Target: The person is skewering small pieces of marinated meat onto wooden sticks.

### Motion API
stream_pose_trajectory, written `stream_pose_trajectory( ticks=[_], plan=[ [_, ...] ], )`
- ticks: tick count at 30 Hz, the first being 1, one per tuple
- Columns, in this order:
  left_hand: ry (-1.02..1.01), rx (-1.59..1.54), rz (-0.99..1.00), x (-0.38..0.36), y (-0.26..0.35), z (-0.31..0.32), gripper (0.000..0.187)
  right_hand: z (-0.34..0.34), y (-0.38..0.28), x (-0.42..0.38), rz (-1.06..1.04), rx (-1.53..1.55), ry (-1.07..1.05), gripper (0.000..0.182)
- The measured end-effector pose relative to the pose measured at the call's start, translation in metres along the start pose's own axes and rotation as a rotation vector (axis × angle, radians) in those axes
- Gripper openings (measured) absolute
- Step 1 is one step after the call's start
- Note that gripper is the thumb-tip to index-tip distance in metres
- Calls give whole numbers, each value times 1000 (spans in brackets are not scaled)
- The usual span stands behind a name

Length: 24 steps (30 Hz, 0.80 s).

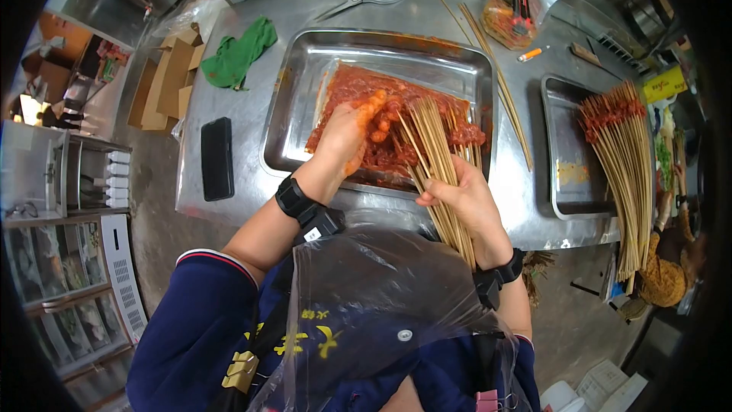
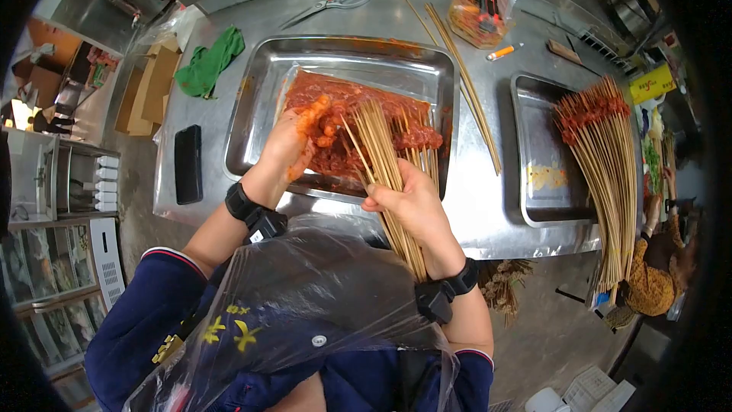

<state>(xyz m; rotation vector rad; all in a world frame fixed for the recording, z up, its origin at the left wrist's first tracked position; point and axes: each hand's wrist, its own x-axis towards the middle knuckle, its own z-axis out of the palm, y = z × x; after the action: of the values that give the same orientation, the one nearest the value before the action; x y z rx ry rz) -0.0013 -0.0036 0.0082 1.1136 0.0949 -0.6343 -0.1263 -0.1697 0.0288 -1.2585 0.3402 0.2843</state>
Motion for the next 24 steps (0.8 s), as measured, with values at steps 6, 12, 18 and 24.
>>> stream_pose_trajectory(
  ticks=[6,12,18,24],
  plan=[
    [-45,49,24,-1,-1,-2,16,0,0,0,5,-9,1,26],
    [-84,-1,-59,-1,-5,-5,18,1,1,1,7,-7,7,25],
    [-70,175,-165,-15,2,10,19,3,-2,-1,27,-37,39,23],
    [-165,215,-142,-16,-8,0,17,4,-3,-5,0,-132,91,25]
  ],
)
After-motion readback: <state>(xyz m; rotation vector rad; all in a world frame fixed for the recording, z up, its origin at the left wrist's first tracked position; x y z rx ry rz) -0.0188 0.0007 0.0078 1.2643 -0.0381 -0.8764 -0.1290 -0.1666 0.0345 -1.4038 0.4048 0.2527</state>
